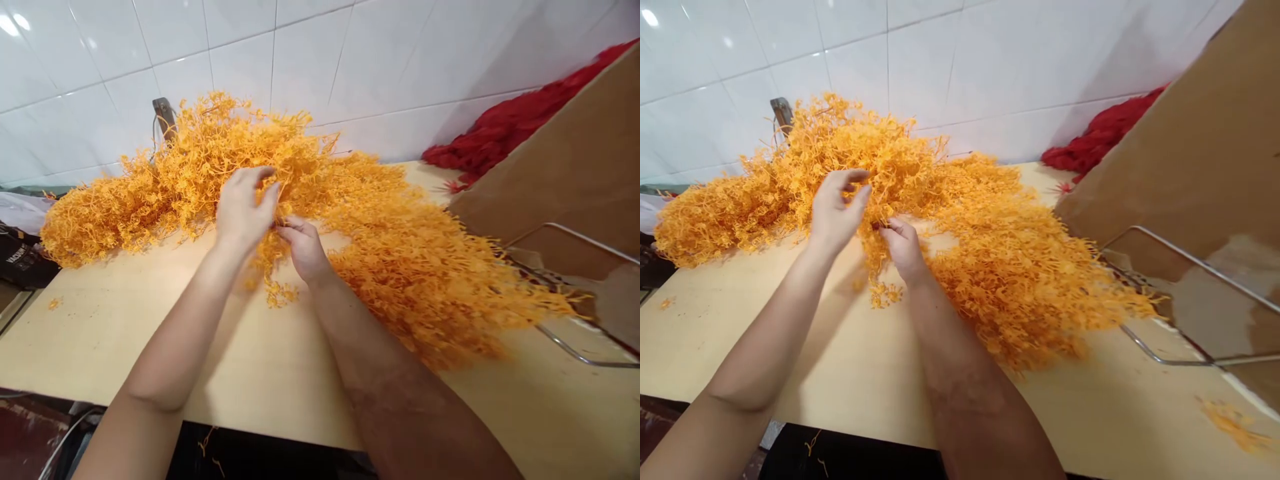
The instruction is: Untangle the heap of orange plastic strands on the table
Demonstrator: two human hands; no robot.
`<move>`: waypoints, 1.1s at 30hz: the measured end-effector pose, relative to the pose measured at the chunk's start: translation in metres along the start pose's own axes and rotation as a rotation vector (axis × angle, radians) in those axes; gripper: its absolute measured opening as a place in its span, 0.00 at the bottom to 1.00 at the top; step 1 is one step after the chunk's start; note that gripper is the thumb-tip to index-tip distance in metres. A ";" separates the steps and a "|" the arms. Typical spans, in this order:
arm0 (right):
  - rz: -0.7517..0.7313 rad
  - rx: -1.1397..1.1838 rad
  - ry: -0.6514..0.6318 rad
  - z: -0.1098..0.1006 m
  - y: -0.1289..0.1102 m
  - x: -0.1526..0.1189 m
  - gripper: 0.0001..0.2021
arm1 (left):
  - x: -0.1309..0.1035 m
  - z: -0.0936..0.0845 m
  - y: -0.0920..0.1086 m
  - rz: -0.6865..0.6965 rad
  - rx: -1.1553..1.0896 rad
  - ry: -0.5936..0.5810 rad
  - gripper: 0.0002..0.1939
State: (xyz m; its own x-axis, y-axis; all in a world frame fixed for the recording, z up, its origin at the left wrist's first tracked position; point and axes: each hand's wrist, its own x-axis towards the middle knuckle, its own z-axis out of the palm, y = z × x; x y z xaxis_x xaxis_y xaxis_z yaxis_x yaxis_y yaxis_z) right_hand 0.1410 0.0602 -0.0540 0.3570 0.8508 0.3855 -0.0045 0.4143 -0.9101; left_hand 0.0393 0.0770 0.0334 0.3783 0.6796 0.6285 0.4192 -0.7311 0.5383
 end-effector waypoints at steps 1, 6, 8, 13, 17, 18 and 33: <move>0.026 0.058 0.002 0.001 -0.003 -0.002 0.03 | 0.001 -0.010 -0.014 -0.067 0.030 0.013 0.16; 0.074 0.107 0.008 0.006 -0.014 -0.008 0.03 | -0.002 -0.023 -0.037 -0.153 -0.064 -0.274 0.28; 0.042 0.040 0.013 0.008 -0.016 -0.009 0.02 | -0.004 -0.019 -0.033 -0.124 -0.026 -0.271 0.29; -0.019 -0.044 -0.024 0.014 -0.022 -0.015 0.02 | -0.001 -0.011 -0.045 -0.186 0.021 -0.116 0.13; -0.036 -0.071 -0.050 0.016 -0.024 -0.018 0.03 | 0.006 -0.019 -0.061 -0.235 -0.151 0.000 0.10; -0.036 -0.083 -0.047 0.016 -0.024 -0.018 0.04 | 0.007 -0.024 -0.063 -0.259 -0.194 0.039 0.10; 0.076 0.023 -0.094 0.022 -0.043 -0.018 0.19 | 0.001 -0.026 -0.019 -0.466 -0.638 -0.215 0.09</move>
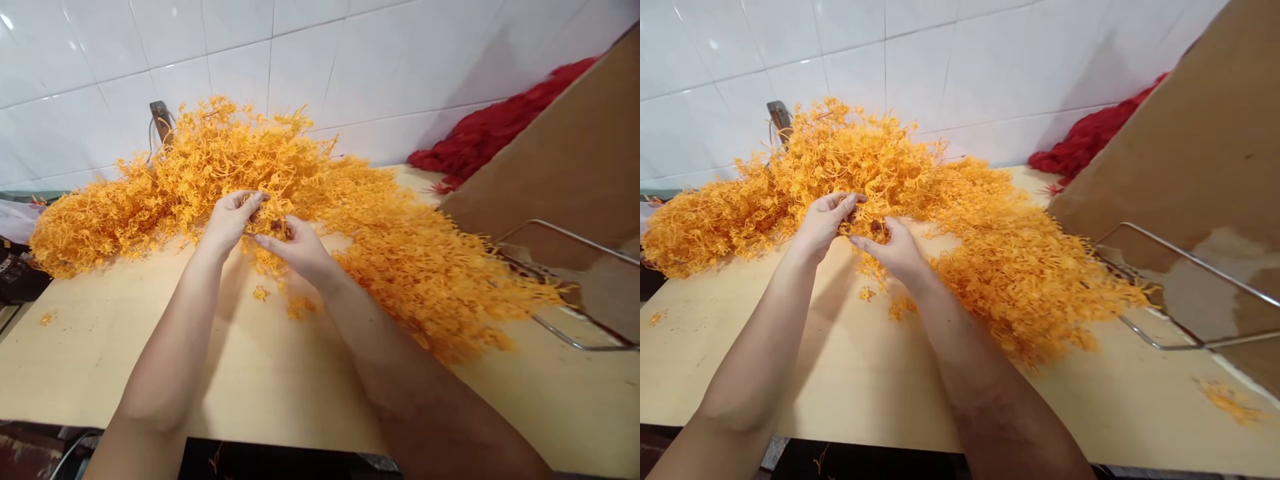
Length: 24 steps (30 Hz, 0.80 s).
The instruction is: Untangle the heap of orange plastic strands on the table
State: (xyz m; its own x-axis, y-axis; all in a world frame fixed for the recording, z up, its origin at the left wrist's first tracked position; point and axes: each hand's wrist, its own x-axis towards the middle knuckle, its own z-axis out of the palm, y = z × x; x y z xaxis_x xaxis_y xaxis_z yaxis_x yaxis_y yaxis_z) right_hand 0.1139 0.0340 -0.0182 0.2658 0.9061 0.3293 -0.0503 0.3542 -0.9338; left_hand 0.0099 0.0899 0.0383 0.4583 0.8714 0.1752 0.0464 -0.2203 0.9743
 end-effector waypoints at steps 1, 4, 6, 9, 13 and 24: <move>0.022 -0.011 0.015 0.001 -0.003 0.000 0.19 | -0.001 -0.001 0.002 -0.003 -0.015 -0.009 0.08; 0.062 -0.078 0.044 0.001 -0.008 -0.001 0.12 | 0.000 -0.005 0.002 -0.016 0.018 -0.022 0.07; 0.053 -0.122 0.019 0.000 -0.011 -0.002 0.07 | 0.004 -0.007 -0.003 0.000 0.100 -0.009 0.07; 0.047 -0.189 -0.083 -0.003 -0.014 -0.004 0.04 | 0.013 -0.008 -0.018 0.078 0.305 0.031 0.06; 0.164 -0.297 -0.275 -0.007 -0.014 -0.008 0.09 | 0.024 -0.028 -0.029 0.184 0.404 0.308 0.13; 0.106 0.134 0.000 -0.012 0.004 0.003 0.08 | 0.000 -0.037 0.002 -0.069 0.511 -0.228 0.11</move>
State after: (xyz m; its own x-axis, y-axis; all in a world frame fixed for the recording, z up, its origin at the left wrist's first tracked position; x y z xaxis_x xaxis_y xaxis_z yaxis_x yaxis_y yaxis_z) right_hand 0.1263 0.0351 -0.0233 0.2524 0.9398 0.2302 -0.2063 0.2847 -0.9362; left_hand -0.0226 0.1056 0.0457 0.6165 0.7870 0.0238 0.4810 -0.4003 0.7800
